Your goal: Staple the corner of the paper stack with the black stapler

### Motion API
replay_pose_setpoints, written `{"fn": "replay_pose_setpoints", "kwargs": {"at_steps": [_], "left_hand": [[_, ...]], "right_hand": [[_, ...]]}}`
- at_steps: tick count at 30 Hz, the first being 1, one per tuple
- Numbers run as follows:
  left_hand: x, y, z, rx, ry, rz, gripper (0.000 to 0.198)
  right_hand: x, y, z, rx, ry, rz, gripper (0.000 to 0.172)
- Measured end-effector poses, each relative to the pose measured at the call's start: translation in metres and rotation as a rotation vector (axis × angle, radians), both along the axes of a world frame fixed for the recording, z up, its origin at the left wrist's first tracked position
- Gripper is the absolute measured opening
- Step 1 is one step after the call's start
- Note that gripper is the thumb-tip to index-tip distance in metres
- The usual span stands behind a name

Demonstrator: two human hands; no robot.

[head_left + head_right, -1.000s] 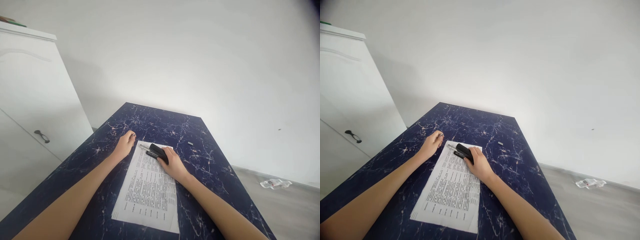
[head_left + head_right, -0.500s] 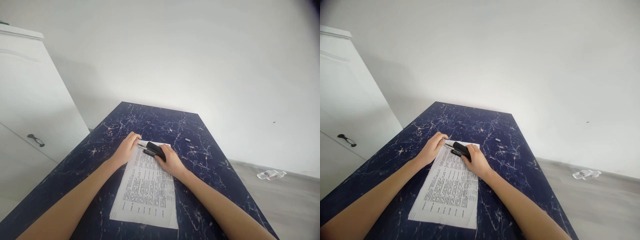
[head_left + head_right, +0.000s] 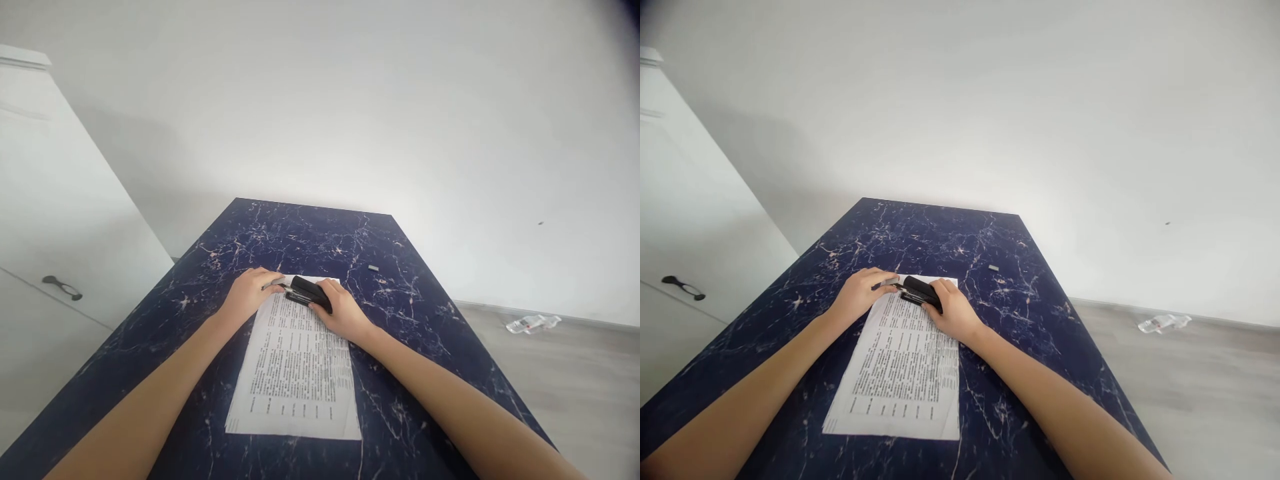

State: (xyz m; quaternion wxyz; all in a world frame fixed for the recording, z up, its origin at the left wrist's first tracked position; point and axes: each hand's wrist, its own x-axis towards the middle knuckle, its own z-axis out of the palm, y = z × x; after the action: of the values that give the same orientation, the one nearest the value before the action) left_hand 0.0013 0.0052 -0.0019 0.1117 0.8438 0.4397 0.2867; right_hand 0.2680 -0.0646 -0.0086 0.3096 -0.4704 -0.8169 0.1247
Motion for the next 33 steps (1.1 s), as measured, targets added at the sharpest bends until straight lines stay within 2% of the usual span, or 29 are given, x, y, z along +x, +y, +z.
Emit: {"fn": "replay_pose_setpoints", "kwargs": {"at_steps": [3, 7, 10, 14, 24, 33], "left_hand": [[0.0013, 0.0025, -0.0002, 0.033, -0.028, -0.079, 0.02], [0.0035, 0.0029, -0.0008, -0.033, -0.017, -0.165, 0.017], [0.0042, 0.0026, -0.0028, -0.067, -0.031, -0.167, 0.018], [0.0047, 0.0023, -0.0049, -0.125, -0.03, -0.172, 0.019], [0.0062, 0.0003, -0.0013, -0.22, -0.09, -0.196, 0.021], [0.0059, -0.0005, 0.0, -0.31, -0.147, -0.147, 0.025]], "right_hand": [[0.0008, 0.0011, -0.0008, 0.001, 0.016, 0.006, 0.028], [0.0018, 0.0008, 0.001, -0.009, 0.042, 0.005, 0.024], [0.0029, -0.0007, 0.0037, -0.007, 0.039, 0.009, 0.019], [0.005, -0.0006, 0.004, -0.017, 0.05, 0.003, 0.021], [0.0049, 0.0006, 0.0049, -0.049, 0.062, 0.004, 0.017], [0.0072, 0.0019, 0.0017, -0.069, 0.057, 0.018, 0.02]]}}
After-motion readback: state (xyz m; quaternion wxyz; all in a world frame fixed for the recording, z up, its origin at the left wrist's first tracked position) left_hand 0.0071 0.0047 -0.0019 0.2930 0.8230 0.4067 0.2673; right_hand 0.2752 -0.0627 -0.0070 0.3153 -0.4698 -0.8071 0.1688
